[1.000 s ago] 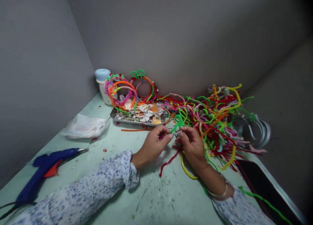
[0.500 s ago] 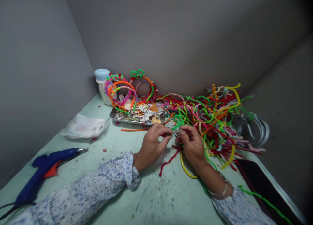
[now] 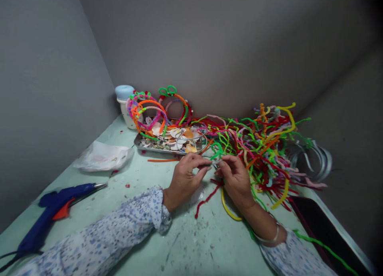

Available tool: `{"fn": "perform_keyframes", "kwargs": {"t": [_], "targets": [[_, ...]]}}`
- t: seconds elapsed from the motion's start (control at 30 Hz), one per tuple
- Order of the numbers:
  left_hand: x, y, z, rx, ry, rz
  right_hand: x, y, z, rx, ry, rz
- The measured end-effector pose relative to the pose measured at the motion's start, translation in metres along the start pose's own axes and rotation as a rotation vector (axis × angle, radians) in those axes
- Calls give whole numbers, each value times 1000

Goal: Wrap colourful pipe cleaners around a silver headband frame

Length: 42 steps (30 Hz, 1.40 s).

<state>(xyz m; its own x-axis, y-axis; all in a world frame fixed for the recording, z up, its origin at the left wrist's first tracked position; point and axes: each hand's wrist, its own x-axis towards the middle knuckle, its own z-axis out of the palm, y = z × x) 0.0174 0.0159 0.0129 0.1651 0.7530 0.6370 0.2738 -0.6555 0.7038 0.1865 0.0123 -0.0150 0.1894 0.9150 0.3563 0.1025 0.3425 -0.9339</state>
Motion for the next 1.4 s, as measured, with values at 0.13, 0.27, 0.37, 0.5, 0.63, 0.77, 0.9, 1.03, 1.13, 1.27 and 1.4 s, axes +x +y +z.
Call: {"fn": "perform_keyframes", "kwargs": {"t": [0.13,0.27,0.37,0.5,0.63,0.77,0.9,1.03,1.13,1.27,1.4], "targets": [[0,1,0,21,-1,-4,0,0,0,-4,3,0],[0,0,0,36,-2,-14,-1,0,0,-9,10,11],[0,-1,1,38,-10,-16,-1,1,-1,-12,8,10],[1,0,1,20,-16,-27,-2,1,-1,-3,5,8],[1,1,1,9,-6,-33,-2,1,-2,-14,4,6],[0,1,1,19,5,-25,-1,1,-1,-12,8,6],[0,0,1,36,4,-28,-1,1,-1,-22,5,4],[1,2,1,17,-2,-53,-1,0,-1,-31,2,-5],[1,3,0,-4,-19,-87,-1,1,-1,-28,5,1],[2,2,0,-42,-58,-132,-1,1,-1,-35,2,-1],[2,2,0,-69,-90,-179,-1,2,-2,-35,3,-9]]}}
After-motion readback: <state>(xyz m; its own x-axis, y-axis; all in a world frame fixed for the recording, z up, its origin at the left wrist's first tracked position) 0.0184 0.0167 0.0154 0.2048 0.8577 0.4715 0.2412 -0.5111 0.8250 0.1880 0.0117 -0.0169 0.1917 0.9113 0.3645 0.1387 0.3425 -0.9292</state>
